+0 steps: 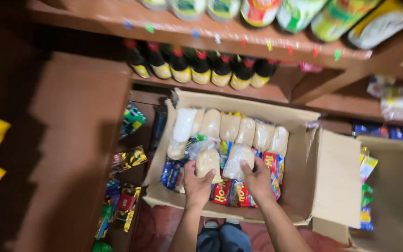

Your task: Organizing bags of sugar and snacks onto a shelf from a cardboard box.

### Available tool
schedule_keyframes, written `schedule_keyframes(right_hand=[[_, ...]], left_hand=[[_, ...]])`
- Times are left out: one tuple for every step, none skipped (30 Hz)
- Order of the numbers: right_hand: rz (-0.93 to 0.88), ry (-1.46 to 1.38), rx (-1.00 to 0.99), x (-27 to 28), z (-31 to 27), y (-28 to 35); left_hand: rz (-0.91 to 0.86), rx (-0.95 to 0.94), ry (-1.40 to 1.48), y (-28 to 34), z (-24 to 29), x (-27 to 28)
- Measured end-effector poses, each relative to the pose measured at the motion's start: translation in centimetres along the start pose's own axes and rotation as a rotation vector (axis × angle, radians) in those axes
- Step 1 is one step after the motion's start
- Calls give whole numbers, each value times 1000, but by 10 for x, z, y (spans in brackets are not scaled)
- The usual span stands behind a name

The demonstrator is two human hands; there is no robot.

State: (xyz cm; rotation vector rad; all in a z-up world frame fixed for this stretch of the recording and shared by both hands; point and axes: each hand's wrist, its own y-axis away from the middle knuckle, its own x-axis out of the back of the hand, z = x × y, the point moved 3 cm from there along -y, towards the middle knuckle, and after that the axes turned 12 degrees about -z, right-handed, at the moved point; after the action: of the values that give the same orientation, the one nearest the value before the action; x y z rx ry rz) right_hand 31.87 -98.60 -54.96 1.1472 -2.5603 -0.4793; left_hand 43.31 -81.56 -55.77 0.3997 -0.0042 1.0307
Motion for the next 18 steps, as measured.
schedule_keyframes(right_hand=[[-14,7,15,-1,-21,12],[-34,-11,9,-2,-41,25],[-60,-29,11,-4,-64,34],[-81,-20,35,-6,-76,41],[-85,-30,76,-5,-90,48],[-90,-40,118,-5,-103,54],[-102,-30,142,-6,-123,64],[-109,-21,159,-7,-142,75],[-124,-10,173,-9,-161,87],[-143,2,196,-11,-180,99],[-153,-20,127,-13,-196,109],[-163,-40,56,-16,-212,121],[-185,-31,86,-18,-224,130],[-217,-71,152,-22,-237,138],[-250,-111,215,-24,-247,148],[-273,-102,240,-26,-259,156],[-301,-118,267,-30,-271,163],[-328,-135,294,-34,-281,169]], left_hand=[[18,-9,9,9,10,6],[25,-9,74,18,20,12],[40,-18,140,24,32,18],[65,-35,151,34,46,26],[82,-33,139,42,60,33],[100,-29,128,50,73,38],[116,-49,142,58,88,44],[127,-60,163,66,103,50],[146,-69,183,77,116,57],[170,-86,198,89,137,67],[155,-100,213,99,158,76],[141,-115,228,110,179,85],[168,-140,240,119,194,94],[206,-174,189,128,210,103],[244,-204,138,140,224,112],[272,-224,149,154,245,121],[261,-160,198,166,262,130],[249,-98,249,180,278,139]])
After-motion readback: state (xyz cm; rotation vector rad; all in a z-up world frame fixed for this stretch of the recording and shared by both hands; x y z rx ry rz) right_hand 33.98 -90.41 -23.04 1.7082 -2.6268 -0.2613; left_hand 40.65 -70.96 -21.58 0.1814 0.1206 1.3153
